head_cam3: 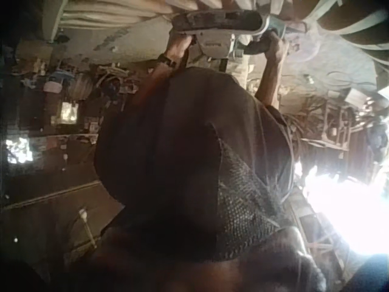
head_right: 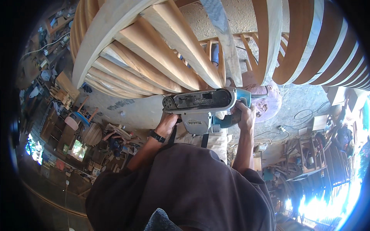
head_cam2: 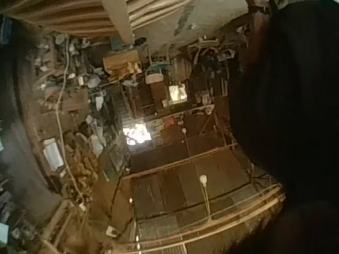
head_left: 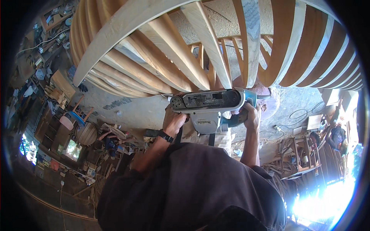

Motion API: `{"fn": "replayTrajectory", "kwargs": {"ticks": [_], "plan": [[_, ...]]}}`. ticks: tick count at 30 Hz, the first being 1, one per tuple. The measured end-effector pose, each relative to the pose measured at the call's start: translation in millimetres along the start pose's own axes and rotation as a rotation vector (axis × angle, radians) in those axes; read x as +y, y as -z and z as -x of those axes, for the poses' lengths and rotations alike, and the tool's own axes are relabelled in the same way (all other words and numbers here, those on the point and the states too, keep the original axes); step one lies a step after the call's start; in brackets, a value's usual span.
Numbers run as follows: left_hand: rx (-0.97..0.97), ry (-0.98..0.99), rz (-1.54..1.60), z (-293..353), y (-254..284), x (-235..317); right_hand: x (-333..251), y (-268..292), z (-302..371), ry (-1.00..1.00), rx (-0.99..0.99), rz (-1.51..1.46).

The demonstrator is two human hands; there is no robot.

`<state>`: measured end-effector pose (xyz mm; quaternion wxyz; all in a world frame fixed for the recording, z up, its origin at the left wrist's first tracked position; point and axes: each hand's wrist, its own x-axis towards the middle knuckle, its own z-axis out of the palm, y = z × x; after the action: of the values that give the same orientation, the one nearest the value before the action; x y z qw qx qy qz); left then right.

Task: The person uses a belt sander to smooth the inner and outer slats of a curved wooden structure, moving the sander along each rib while holding it by hand.

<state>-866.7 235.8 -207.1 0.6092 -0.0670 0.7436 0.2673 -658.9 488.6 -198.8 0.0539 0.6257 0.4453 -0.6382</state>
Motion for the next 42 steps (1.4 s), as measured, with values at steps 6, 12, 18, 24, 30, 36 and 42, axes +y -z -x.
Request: {"fn": "replayTrajectory", "kwargs": {"ticks": [6, 12, 18, 24, 30, 36, 42], "plan": [[-0.004, -0.049, -0.442, -34.0, -2.8, -83.4, 36.5, 9.5, -31.8, -0.04, -0.004, -0.062], [0.007, -0.021, -0.423, -39.4, -12.3, -70.9, 76.5, 19.0, -58.9, 0.058, -0.092, -0.038], [0.015, -0.097, -0.898, -56.6, -7.3, -88.6, 96.0, 8.8, -87.5, -0.028, -0.193, -0.104], [-0.09, 0.112, -0.773, -60.8, -21.2, -45.1, 121.4, 1.8, -116.5, -0.205, -0.115, -0.219], [0.028, -0.113, -0.382, -85.7, -40.6, -104.9, 161.6, 18.1, -140.7, -0.183, -0.077, -0.18], [0.065, -0.019, -0.432, -43.2, -40.1, -88.2, 80.8, 21.4, -87.4, -0.18, -0.15, -0.234], [0.067, -0.021, -0.255, -60.3, -48.7, -87.3, 82.0, 20.8, -101.9, -0.118, -0.062, -0.171]]}}
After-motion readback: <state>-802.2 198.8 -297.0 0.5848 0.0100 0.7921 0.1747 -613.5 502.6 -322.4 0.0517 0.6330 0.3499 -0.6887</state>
